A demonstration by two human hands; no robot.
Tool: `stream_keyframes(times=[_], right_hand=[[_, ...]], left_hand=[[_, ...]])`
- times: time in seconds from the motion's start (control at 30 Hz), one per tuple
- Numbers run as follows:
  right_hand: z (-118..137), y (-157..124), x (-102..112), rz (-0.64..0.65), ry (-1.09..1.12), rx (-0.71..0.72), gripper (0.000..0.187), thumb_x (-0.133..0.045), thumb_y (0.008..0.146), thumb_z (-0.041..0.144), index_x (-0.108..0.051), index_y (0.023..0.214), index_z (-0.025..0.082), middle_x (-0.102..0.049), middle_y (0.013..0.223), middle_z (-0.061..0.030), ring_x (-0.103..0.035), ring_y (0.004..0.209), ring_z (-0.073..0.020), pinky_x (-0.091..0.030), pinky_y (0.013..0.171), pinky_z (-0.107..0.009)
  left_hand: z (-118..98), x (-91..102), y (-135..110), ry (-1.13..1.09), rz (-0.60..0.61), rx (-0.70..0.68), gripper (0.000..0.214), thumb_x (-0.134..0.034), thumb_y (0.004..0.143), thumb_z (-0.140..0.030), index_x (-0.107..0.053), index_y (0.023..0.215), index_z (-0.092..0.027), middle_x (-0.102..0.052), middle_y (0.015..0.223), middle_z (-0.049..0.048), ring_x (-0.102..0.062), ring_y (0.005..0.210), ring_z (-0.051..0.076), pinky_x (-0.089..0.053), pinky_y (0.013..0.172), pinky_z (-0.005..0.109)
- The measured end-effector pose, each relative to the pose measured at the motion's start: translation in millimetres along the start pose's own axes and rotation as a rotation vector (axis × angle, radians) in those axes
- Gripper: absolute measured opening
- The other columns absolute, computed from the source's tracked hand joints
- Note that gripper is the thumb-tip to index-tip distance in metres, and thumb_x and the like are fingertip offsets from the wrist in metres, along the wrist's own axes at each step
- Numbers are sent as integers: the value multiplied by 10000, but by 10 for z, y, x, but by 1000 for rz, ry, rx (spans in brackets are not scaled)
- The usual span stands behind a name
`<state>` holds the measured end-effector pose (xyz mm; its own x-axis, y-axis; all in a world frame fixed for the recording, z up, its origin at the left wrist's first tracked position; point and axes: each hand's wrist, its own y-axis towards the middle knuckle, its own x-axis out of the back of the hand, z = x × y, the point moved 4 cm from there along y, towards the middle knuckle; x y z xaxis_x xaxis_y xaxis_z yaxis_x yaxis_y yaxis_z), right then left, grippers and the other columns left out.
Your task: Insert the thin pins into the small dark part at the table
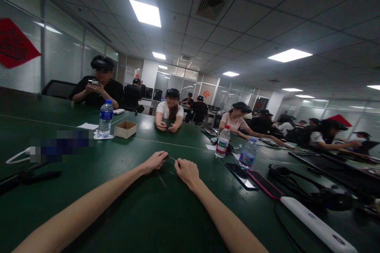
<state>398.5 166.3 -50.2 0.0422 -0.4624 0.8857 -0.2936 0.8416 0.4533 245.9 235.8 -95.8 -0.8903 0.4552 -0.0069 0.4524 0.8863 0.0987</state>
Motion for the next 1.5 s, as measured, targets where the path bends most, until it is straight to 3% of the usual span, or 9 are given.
stream_keyframes(times=[0.4,0.57,1.17,1.37,1.5], right_hand=[[36,-52,-22,56,-89,1,461,-235,942,456,-641,986,244,-645,926,-52,-604,767,-142,-419,680,-240],[52,-55,10,41,-65,70,473,-211,951,456,-638,1017,263,-634,936,-50,-587,753,-130,-407,664,-228],[0,10,-59,46,-38,78,470,-195,954,473,-611,1054,279,-587,961,-54,-596,756,-130,-395,624,-219],[22,4,-14,43,-65,74,509,-181,949,486,-629,986,248,-615,927,-61,-604,773,-150,-387,629,-236],[48,2,23,34,-82,79,523,-172,947,489,-629,954,234,-627,893,-58,-597,753,-147,-364,603,-228]], left_hand=[[98,20,-3,123,-25,31,489,-548,689,-637,-477,847,-179,-299,536,-92,-231,393,31,-129,383,161],[77,30,-23,152,-30,10,441,-563,701,-589,-507,853,-178,-268,514,-94,-240,395,42,-134,379,164],[-31,-1,-28,7,0,90,638,-350,708,-764,-504,821,-155,-215,481,-98,-148,376,43,-84,386,183],[-55,0,-53,52,-17,60,583,-369,738,-713,-507,805,-151,-241,478,-92,-170,371,42,-107,380,176],[-46,14,-35,93,-15,14,436,-395,786,-580,-513,812,-161,-287,489,-79,-227,370,52,-146,361,168]])
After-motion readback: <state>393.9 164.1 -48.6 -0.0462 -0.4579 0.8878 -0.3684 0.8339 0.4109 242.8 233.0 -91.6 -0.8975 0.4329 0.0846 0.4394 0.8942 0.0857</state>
